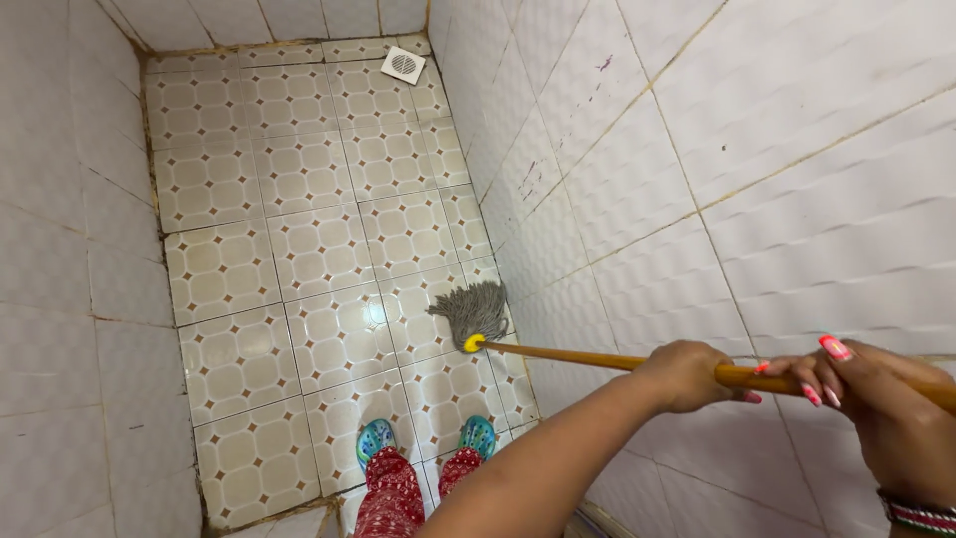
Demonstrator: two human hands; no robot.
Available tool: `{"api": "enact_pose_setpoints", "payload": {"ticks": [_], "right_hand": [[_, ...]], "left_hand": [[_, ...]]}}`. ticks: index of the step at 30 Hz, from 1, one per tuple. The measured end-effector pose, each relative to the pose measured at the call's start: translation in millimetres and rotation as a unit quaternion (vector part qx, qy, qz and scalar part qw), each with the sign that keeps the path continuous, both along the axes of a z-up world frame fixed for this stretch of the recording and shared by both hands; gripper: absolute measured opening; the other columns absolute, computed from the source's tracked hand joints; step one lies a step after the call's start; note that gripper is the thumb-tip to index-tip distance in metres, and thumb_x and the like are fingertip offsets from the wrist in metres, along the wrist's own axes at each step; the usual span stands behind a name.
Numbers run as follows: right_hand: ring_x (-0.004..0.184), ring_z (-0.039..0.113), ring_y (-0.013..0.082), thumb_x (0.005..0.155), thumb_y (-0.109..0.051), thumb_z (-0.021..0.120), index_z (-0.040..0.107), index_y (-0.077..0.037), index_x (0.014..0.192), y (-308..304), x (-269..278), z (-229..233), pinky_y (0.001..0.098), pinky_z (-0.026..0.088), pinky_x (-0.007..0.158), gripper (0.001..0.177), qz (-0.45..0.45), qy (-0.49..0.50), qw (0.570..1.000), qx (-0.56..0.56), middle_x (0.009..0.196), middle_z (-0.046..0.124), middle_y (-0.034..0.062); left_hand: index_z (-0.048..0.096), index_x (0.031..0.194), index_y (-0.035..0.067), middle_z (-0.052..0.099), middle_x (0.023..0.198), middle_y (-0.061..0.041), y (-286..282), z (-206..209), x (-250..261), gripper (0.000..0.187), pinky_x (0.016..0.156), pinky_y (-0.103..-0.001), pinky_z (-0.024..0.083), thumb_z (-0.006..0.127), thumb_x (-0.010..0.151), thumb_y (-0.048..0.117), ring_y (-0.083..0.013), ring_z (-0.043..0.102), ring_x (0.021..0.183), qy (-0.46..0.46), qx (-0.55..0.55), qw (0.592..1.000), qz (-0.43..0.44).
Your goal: The person cleans a tiled floor in a small enclosed area by hand using a mop, moving the mop head back and forth across the surface.
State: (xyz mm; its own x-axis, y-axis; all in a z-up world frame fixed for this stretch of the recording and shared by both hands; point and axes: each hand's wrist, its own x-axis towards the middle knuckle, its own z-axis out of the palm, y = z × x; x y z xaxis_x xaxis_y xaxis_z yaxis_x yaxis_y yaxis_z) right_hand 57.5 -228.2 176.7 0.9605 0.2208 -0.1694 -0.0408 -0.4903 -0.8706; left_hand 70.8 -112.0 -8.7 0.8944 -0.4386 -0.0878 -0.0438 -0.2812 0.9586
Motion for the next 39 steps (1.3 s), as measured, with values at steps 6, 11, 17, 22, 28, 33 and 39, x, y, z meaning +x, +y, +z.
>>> {"api": "enact_pose_setpoints", "payload": {"ticks": [6, 11, 17, 22, 28, 33, 39], "right_hand": [[0.083, 0.056, 0.0316, 0.116, -0.016, 0.049, 0.046, 0.003, 0.066, -1.4, -11.2, -12.9, 0.0607, 0.053, 0.103, 0.053, -0.044, -0.001, 0.997, 0.061, 0.072, 0.042, 0.0093], [0.077, 0.050, 0.0233, 0.110, -0.014, 0.050, 0.046, -0.002, 0.073, 6.5, -7.3, -37.2, 0.0600, 0.052, 0.104, 0.039, -0.067, 0.042, 0.982, 0.170, 0.073, 0.041, 0.0043], [0.083, 0.063, 0.0298, 0.109, -0.021, 0.049, 0.042, -0.003, 0.069, 33.1, -4.1, -77.1, 0.0475, 0.046, 0.090, 0.044, -0.092, 0.081, 0.980, 0.159, 0.069, 0.047, 0.0107], [0.083, 0.062, 0.0307, 0.107, -0.020, 0.048, 0.044, -0.003, 0.069, 64.1, -13.8, -97.5, 0.0496, 0.051, 0.094, 0.042, -0.065, 0.103, 0.974, 0.192, 0.070, 0.049, 0.0117], [0.082, 0.063, 0.0324, 0.105, -0.018, 0.044, 0.042, -0.003, 0.065, 90.3, -22.1, -86.8, 0.0527, 0.051, 0.097, 0.043, -0.034, 0.138, 0.973, 0.182, 0.067, 0.048, 0.0126], [0.078, 0.058, 0.0315, 0.109, -0.015, 0.040, 0.041, -0.002, 0.066, 89.0, -13.0, -51.2, 0.0551, 0.051, 0.101, 0.045, 0.048, 0.089, 0.980, 0.173, 0.068, 0.048, 0.0129], [0.079, 0.061, 0.0324, 0.113, -0.011, 0.040, 0.043, -0.001, 0.067, 70.5, -14.1, 1.5, 0.0532, 0.051, 0.096, 0.047, 0.067, 0.030, 0.991, 0.113, 0.069, 0.052, 0.0151]], "left_hand": [[0.078, 0.106, 0.015, 0.078, 0.099, -0.011, 1.3, -6.7, -8.1, 0.054, 0.083, -0.045, 0.056, 0.068, 0.081, 0.062, -0.0296, 0.072, 0.096, 0.049, 0.034, 0.998, -0.014], [0.077, 0.105, 0.011, 0.077, 0.102, -0.012, 23.7, -11.5, -16.3, 0.051, 0.086, -0.045, 0.055, 0.069, 0.085, 0.057, -0.0306, 0.071, 0.100, 0.056, 0.073, 0.996, -0.017], [0.077, 0.104, 0.012, 0.076, 0.104, -0.011, 66.9, -26.9, -29.3, 0.045, 0.087, -0.044, 0.055, 0.069, 0.088, 0.053, -0.0306, 0.071, 0.101, 0.081, 0.106, 0.991, 0.006], [0.076, 0.104, 0.014, 0.076, 0.101, -0.011, 101.7, -37.0, -47.4, 0.040, 0.086, -0.045, 0.055, 0.068, 0.090, 0.050, -0.0304, 0.071, 0.099, 0.110, 0.131, 0.985, 0.032], [0.075, 0.092, 0.012, 0.073, 0.088, -0.012, 101.0, -50.8, -86.0, 0.024, 0.087, -0.049, 0.048, 0.073, 0.090, 0.036, -0.0337, 0.070, 0.093, 0.021, 0.113, 0.976, 0.187], [0.060, 0.072, 0.009, 0.066, 0.075, -0.010, 77.3, -16.9, -83.8, 0.029, 0.085, -0.048, 0.039, 0.077, 0.086, 0.027, -0.0355, 0.059, 0.083, -0.061, 0.022, 0.918, 0.391], [0.052, 0.071, 0.009, 0.063, 0.076, -0.007, 49.1, 30.3, -66.4, 0.039, 0.085, -0.045, 0.037, 0.074, 0.095, 0.031, -0.0316, 0.054, 0.080, -0.076, -0.056, 0.911, 0.401]]}}
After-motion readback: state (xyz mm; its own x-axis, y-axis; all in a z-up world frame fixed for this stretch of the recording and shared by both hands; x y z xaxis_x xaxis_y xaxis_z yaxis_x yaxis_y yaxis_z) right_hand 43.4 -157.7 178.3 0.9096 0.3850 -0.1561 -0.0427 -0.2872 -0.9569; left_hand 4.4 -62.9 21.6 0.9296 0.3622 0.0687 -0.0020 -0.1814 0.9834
